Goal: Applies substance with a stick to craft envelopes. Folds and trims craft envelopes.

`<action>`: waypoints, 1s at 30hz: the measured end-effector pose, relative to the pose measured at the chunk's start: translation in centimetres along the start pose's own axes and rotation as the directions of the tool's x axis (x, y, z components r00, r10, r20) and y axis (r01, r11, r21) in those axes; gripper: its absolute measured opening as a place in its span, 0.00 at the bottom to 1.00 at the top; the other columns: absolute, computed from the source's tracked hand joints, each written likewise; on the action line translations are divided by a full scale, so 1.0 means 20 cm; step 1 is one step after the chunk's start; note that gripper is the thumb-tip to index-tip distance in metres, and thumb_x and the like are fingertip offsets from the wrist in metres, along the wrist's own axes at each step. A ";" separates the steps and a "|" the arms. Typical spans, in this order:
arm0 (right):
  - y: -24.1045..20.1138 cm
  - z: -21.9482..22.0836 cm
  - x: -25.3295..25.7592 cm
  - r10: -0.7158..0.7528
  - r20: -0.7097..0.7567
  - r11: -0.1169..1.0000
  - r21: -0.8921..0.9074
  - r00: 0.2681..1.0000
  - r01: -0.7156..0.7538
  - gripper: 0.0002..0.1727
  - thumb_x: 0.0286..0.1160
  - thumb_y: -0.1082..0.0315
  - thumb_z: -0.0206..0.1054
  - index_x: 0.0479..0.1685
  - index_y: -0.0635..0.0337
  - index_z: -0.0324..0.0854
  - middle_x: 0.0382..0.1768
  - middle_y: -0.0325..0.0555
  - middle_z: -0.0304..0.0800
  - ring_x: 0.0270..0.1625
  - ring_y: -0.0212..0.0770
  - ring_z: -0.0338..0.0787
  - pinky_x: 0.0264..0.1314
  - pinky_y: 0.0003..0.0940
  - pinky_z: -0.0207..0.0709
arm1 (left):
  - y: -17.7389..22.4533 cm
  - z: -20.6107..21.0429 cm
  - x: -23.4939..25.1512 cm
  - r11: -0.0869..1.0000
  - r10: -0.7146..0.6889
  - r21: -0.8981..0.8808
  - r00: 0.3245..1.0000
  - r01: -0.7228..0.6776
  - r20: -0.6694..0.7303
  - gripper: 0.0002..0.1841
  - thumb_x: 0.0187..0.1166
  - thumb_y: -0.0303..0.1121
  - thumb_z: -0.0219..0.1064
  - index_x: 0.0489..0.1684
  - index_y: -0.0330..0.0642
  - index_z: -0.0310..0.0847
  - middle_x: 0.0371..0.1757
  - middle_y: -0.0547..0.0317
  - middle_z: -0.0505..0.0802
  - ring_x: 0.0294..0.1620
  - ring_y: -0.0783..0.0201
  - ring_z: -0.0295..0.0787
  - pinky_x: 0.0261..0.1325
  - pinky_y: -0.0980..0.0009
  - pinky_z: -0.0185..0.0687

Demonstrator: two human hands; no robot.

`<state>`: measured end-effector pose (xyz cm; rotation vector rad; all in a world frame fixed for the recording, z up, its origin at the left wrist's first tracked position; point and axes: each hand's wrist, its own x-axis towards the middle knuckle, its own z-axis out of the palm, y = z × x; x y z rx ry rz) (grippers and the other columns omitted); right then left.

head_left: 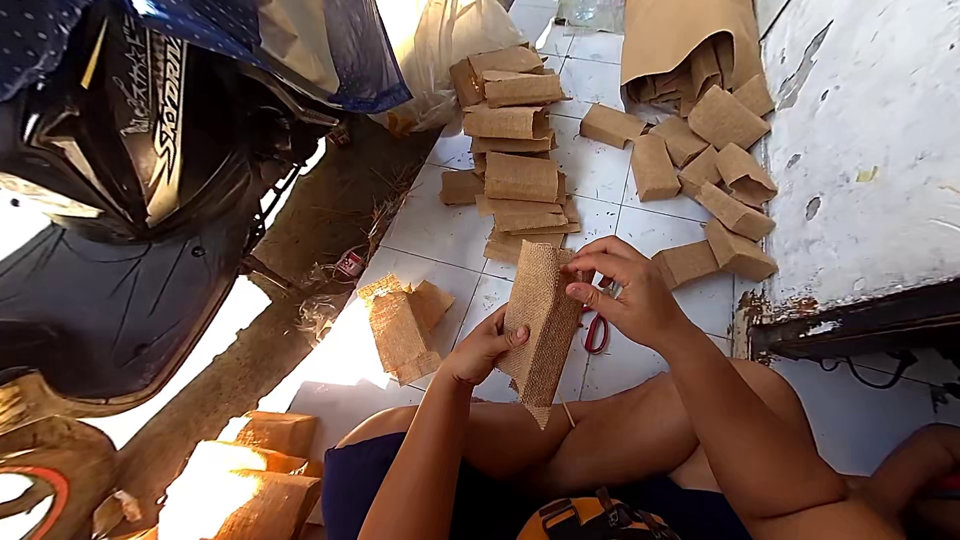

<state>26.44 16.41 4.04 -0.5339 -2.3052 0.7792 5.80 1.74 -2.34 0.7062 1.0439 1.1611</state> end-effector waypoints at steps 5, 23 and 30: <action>0.02 0.01 0.00 -0.066 0.087 0.998 0.019 0.994 0.065 0.21 0.66 0.46 0.77 0.44 0.54 0.95 0.59 0.46 0.87 0.60 0.42 0.82 0.62 0.37 0.78 | -0.01 0.00 0.00 1.000 0.011 -0.021 1.000 -0.011 0.012 0.28 0.67 0.38 0.78 0.67 0.50 0.73 0.47 0.67 0.95 0.46 0.73 0.93 0.55 0.73 0.89; -0.03 -0.01 0.00 -0.021 0.029 0.997 -0.070 0.999 0.023 0.26 0.77 0.48 0.68 0.68 0.52 0.88 0.89 0.53 0.63 0.91 0.64 0.54 0.90 0.62 0.48 | 0.03 0.01 0.01 0.998 0.060 0.041 0.994 -0.057 -0.092 0.33 0.68 0.26 0.73 0.76 0.53 0.66 0.52 0.64 0.93 0.47 0.71 0.93 0.54 0.71 0.90; -0.03 0.04 -0.01 0.071 -0.175 0.997 -0.020 0.982 -0.076 0.18 0.69 0.55 0.77 0.20 0.56 0.82 0.75 0.48 0.81 0.86 0.59 0.63 0.87 0.59 0.52 | 0.02 0.05 0.03 0.989 0.075 0.135 0.985 -0.054 -0.155 0.30 0.69 0.19 0.72 0.73 0.46 0.71 0.51 0.60 0.93 0.48 0.70 0.92 0.55 0.70 0.90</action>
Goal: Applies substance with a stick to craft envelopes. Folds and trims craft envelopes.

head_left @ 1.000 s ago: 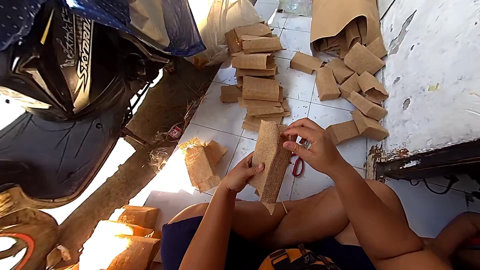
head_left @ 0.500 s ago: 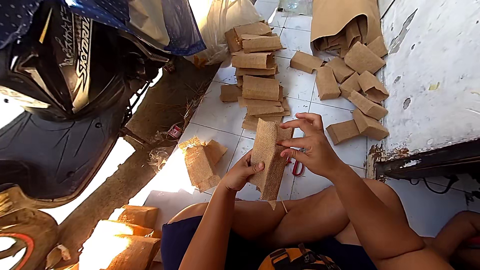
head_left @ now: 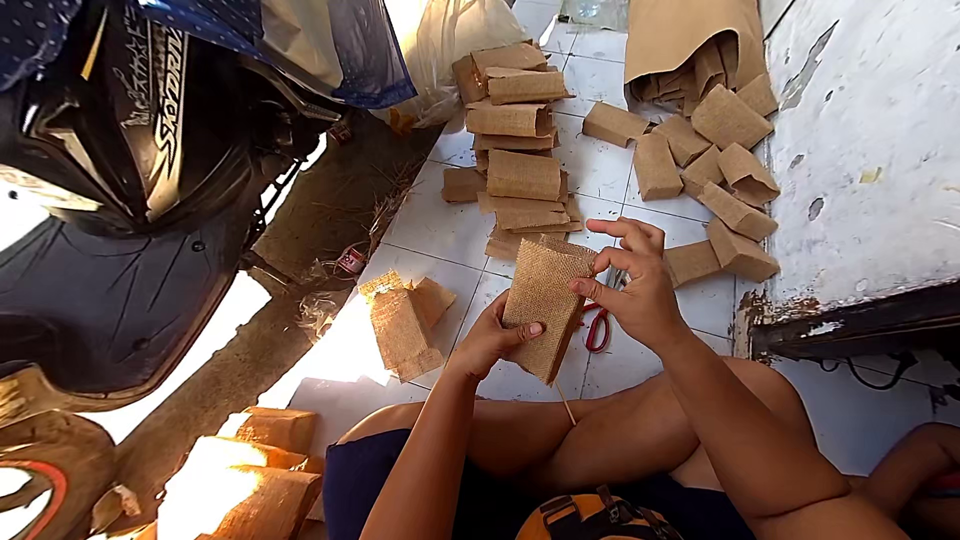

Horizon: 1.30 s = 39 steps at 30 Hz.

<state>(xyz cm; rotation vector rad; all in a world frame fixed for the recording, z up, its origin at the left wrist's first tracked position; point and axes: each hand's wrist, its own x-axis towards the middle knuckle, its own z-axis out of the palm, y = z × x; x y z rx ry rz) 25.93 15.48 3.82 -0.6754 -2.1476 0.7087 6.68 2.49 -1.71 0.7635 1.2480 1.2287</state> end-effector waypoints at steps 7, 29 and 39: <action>-0.03 0.05 -0.01 0.088 -0.056 0.996 0.026 0.995 -0.087 0.16 0.74 0.61 0.75 0.54 0.59 0.87 0.42 0.44 0.90 0.44 0.40 0.83 0.44 0.35 0.73 | -0.03 0.03 0.02 0.998 0.064 -0.004 0.997 -0.064 -0.047 0.35 0.68 0.18 0.72 0.78 0.48 0.64 0.57 0.56 0.91 0.53 0.66 0.91 0.59 0.66 0.88; 0.08 0.00 0.00 0.364 0.208 0.791 0.445 0.908 -0.420 0.09 0.90 0.60 0.55 0.51 0.53 0.78 0.41 0.37 0.91 0.32 0.29 0.86 0.30 0.23 0.77 | -0.04 0.08 0.02 0.943 0.283 -0.102 0.926 -0.316 -0.248 0.29 0.72 0.32 0.75 0.72 0.55 0.66 0.57 0.69 0.89 0.54 0.74 0.88 0.60 0.71 0.86; 0.10 0.05 -0.02 0.081 0.524 0.617 0.642 0.848 -0.456 0.36 0.62 0.61 0.78 0.76 0.45 0.73 0.72 0.38 0.78 0.47 0.30 0.88 0.35 0.23 0.85 | -0.01 0.03 -0.01 0.872 0.490 0.106 0.846 -0.478 -0.212 0.46 0.65 0.38 0.83 0.88 0.54 0.60 0.91 0.65 0.61 0.81 0.68 0.71 0.75 0.68 0.77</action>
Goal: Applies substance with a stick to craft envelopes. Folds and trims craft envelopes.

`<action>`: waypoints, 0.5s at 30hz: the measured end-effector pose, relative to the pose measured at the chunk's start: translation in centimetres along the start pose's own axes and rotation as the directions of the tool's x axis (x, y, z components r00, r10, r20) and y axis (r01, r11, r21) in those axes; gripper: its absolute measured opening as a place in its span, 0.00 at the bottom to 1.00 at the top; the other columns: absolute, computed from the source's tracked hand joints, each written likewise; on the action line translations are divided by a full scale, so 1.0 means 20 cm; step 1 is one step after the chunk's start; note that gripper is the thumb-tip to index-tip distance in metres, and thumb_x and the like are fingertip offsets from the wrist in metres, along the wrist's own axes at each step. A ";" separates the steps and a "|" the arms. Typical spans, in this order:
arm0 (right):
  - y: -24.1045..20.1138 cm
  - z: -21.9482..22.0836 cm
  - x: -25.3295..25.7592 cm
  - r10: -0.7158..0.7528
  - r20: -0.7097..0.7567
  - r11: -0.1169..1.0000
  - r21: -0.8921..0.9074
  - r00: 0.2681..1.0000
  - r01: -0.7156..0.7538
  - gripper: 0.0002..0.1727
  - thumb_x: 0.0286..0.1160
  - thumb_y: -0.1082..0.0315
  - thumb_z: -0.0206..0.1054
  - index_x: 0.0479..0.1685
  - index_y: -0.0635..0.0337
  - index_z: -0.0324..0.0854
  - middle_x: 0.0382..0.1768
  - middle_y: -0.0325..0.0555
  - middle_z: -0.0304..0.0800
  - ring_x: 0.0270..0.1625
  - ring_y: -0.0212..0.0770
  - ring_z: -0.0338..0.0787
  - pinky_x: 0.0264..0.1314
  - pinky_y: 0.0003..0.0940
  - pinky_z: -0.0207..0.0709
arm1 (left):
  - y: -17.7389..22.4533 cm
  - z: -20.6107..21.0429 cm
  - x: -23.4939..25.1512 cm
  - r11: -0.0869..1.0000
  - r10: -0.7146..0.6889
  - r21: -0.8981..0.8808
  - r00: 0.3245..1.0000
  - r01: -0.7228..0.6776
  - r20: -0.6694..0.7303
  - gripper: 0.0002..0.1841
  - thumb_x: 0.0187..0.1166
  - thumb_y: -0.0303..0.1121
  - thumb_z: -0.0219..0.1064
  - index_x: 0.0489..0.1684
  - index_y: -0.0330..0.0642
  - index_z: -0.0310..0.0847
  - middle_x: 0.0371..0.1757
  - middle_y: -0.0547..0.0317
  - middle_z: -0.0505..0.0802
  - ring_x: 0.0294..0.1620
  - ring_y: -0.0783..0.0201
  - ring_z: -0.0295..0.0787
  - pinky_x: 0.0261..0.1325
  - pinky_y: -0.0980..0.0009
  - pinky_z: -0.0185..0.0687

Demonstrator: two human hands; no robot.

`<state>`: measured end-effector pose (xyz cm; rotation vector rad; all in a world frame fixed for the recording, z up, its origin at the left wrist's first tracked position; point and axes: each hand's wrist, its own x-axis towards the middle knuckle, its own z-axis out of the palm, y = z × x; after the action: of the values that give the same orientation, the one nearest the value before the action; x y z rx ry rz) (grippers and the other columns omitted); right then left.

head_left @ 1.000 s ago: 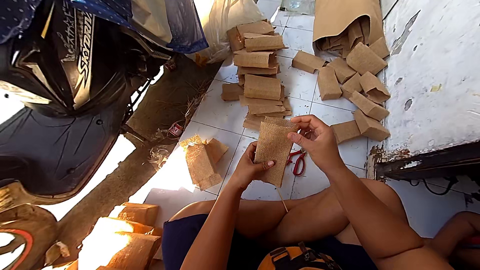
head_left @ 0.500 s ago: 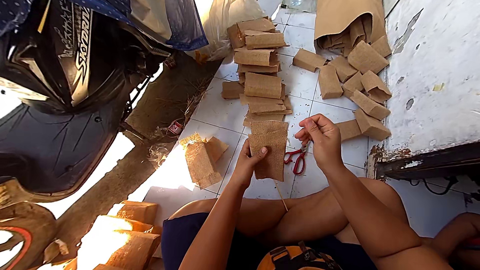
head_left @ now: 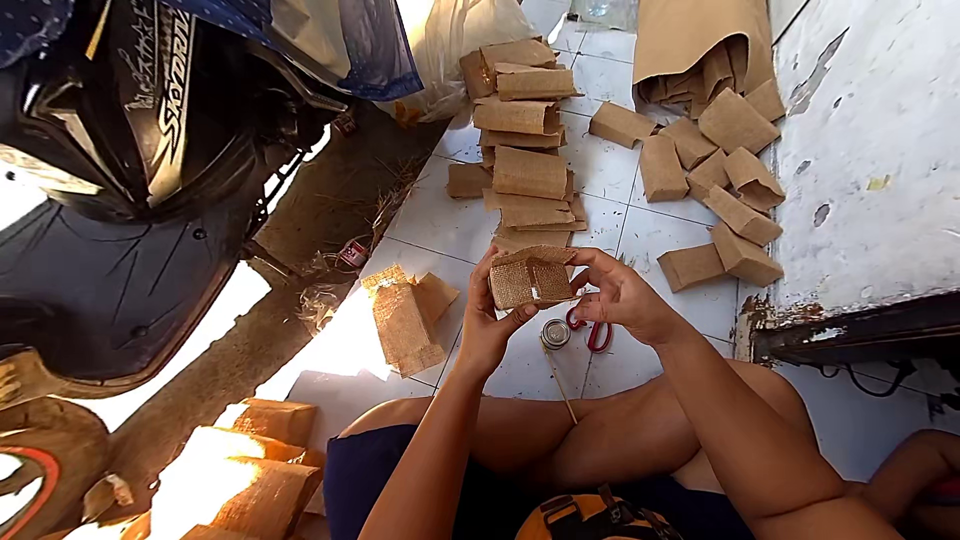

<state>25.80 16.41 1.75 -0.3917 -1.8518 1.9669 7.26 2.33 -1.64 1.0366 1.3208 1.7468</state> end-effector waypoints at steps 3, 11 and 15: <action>0.01 0.06 0.00 -0.043 -0.175 0.997 -0.068 0.984 0.031 0.27 0.68 0.63 0.78 0.68 0.48 0.78 0.60 0.41 0.86 0.40 0.31 0.89 0.33 0.24 0.86 | -0.02 -0.01 -0.01 1.000 -0.005 0.013 0.994 0.004 0.106 0.48 0.65 0.56 0.79 0.87 0.59 0.56 0.83 0.69 0.72 0.77 0.71 0.73 0.75 0.67 0.76; 0.01 0.14 0.01 -0.079 -0.297 0.990 -0.133 0.951 0.041 0.20 0.77 0.70 0.70 0.68 0.52 0.80 0.61 0.44 0.85 0.41 0.38 0.92 0.40 0.33 0.92 | -0.05 0.00 -0.01 0.998 0.068 -0.017 0.990 -0.067 0.127 0.47 0.68 0.79 0.56 0.82 0.57 0.61 0.75 0.71 0.79 0.74 0.74 0.75 0.76 0.65 0.74; 0.02 0.19 0.00 -0.084 -0.371 0.988 -0.149 0.925 0.030 0.18 0.77 0.72 0.69 0.66 0.55 0.81 0.54 0.45 0.86 0.37 0.36 0.91 0.37 0.31 0.91 | -0.02 0.07 -0.03 0.998 0.001 0.063 1.000 -0.001 -0.010 0.35 0.78 0.56 0.68 0.78 0.50 0.60 0.66 0.68 0.82 0.64 0.75 0.82 0.68 0.69 0.82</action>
<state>23.85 13.05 1.60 -0.6977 -1.7302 1.5905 8.87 2.53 -1.88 1.0647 1.3895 1.7229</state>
